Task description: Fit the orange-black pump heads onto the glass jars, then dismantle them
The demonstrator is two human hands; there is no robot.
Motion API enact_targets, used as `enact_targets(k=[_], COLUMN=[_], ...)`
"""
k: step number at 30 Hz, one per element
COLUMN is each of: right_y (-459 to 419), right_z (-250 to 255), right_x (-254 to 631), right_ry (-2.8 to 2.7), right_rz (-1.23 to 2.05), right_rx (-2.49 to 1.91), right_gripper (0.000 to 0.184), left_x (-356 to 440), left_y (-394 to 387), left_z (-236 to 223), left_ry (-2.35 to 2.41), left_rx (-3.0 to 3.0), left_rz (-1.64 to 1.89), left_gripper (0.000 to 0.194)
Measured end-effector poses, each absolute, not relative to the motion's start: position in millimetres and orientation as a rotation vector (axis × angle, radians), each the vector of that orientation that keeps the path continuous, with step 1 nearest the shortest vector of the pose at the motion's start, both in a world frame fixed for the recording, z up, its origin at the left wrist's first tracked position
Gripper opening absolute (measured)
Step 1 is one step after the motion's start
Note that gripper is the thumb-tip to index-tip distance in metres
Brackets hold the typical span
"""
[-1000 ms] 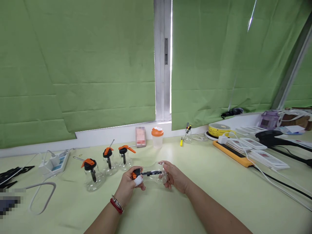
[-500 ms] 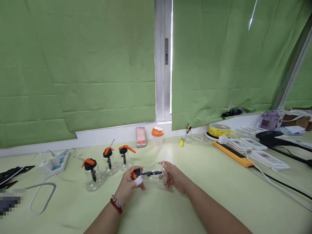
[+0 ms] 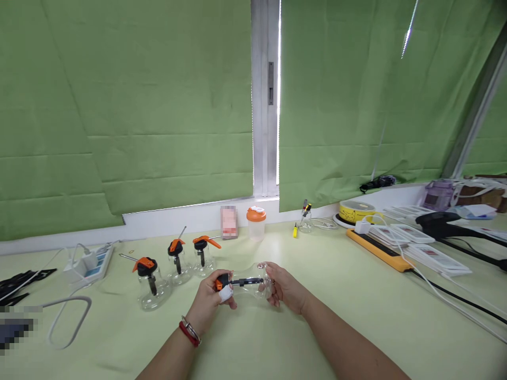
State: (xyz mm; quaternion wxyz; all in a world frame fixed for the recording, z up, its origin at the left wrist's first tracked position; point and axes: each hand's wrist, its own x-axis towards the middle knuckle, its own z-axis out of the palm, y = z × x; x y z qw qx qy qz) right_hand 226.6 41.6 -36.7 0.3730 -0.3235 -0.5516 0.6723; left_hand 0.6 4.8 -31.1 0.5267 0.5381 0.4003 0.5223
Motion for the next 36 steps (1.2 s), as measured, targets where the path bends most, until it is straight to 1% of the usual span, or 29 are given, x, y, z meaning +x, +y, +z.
enact_targets(k=[6, 19, 24, 26, 29, 32, 34, 36], right_y=[41.8, 41.1, 40.5, 40.8, 41.4, 40.0, 37.8, 35.8], right_z=[-37.1, -43.8, -50.4, -53.1, -54.6, -51.2, -47.6, -45.0], right_x=[225.7, 224.1, 222.8, 222.2, 222.5, 224.0, 224.7, 224.5], right_ry=[-1.411, -1.463, -1.623, -1.674, -1.732, -1.872, -1.997, -2.102], right_rz=[1.715, 1.774, 1.636, 1.607, 1.535, 1.419, 1.307, 1.165], right_rx=[-0.850, -0.854, -0.828, -0.820, -0.813, -0.852, -0.896, -0.968], right_gripper=[0.055, 0.050, 0.043, 0.050, 0.068, 0.082, 0.081, 0.070], left_x=[0.4, 3.0, 2.0, 1.5, 1.6, 3.3, 5.0, 6.0], left_y=[5.0, 1.9, -0.9, -1.6, -2.1, -2.8, -3.5, -3.5], left_z=[-31.0, -27.1, -26.0, -26.1, -26.4, -27.1, -28.5, -31.4], left_ry=[0.952, 1.063, 1.162, 1.197, 1.202, 1.156, 1.127, 1.119], left_rx=[1.285, 1.447, 1.465, 1.477, 1.549, 1.673, 1.754, 1.825], left_rz=[1.242, 1.292, 1.347, 1.351, 1.388, 1.410, 1.390, 1.340], left_gripper=[0.040, 0.034, 0.044, 0.047, 0.053, 0.062, 0.068, 0.069])
